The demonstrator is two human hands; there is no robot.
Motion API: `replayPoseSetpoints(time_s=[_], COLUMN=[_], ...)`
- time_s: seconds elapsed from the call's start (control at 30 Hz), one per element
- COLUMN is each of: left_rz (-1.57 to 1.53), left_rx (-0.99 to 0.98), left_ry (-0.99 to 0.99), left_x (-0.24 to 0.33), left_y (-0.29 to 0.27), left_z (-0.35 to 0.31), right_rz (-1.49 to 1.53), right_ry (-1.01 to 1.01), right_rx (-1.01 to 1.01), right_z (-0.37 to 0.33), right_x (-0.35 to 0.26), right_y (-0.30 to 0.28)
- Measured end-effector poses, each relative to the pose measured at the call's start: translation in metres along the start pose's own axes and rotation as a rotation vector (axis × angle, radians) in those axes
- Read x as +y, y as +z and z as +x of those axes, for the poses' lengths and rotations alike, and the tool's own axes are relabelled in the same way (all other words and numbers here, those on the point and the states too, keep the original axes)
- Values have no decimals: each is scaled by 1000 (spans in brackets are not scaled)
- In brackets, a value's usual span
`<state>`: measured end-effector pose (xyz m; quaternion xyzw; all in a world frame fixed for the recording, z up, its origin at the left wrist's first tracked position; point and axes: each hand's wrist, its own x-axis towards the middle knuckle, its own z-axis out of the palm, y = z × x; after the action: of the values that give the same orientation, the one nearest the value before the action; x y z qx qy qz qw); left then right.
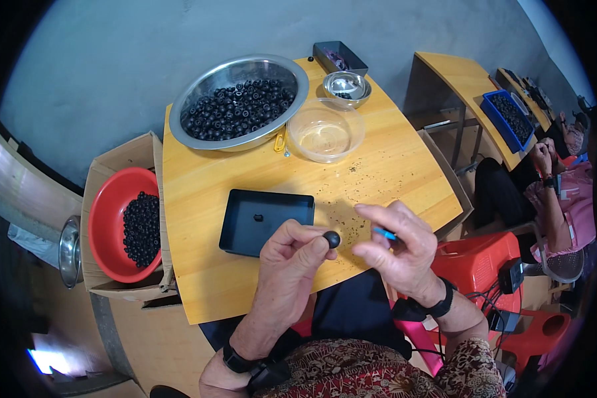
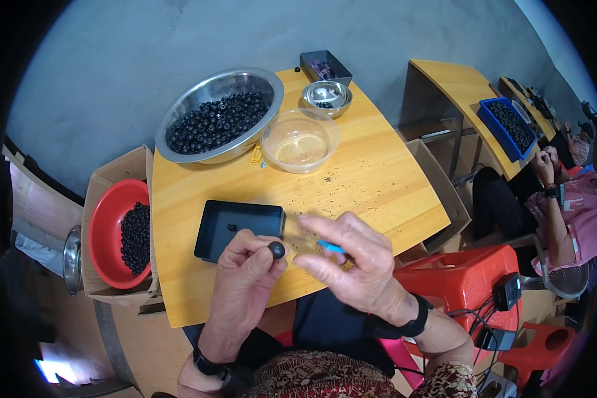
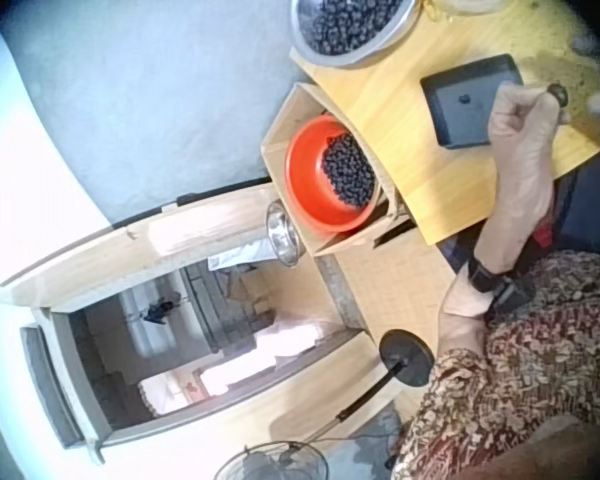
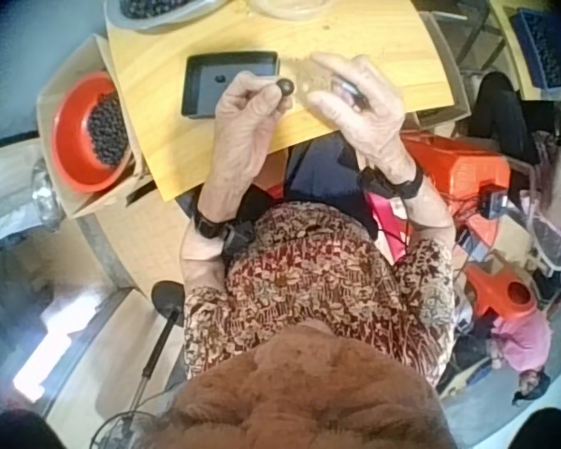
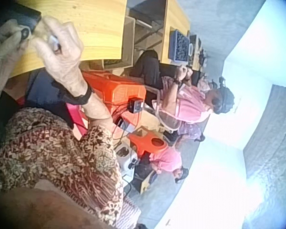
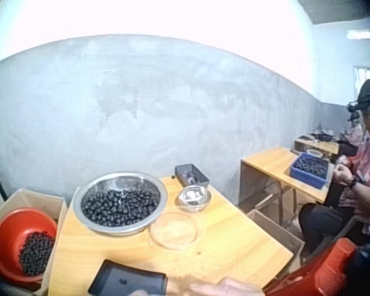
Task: Trimming excess material from small black molded parts using a utility knife and sorting them into a tray.
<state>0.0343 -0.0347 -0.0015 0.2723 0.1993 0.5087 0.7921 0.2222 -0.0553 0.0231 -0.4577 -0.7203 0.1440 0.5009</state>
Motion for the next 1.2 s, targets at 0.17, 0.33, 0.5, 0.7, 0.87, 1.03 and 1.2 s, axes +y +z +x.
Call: replayPoseSetpoints(time_s=[0.17, 0.33, 0.5, 0.7, 0.87, 1.03, 1.2], left_rz=[-26, 33, 29, -12, -18, -65, -60], left_rx=[-15, 7, 4, -2, 0, 21, 18], left_ry=[-7, -40, -46, -27, -24, -64, -65], left_x=[-1, -2, 0, -3, -1, 3, 2], left_y=[0, -1, 3, -2, -2, -4, -3], left_z=[1, 1, 2, 4, 3, 0, 1], right_rz=[5, -95, -130, -149, -99, -76, -160], right_ry=[-148, -282, -334, -334, -256, -193, -232], right_rx=[16, -10, 0, 18, 31, -4, 50], right_z=[2, 2, 3, 3, 3, 4, 2], right_x=[-6, 0, -1, -1, 2, -6, 7], right_y=[14, 15, 17, 16, 17, 10, 6])
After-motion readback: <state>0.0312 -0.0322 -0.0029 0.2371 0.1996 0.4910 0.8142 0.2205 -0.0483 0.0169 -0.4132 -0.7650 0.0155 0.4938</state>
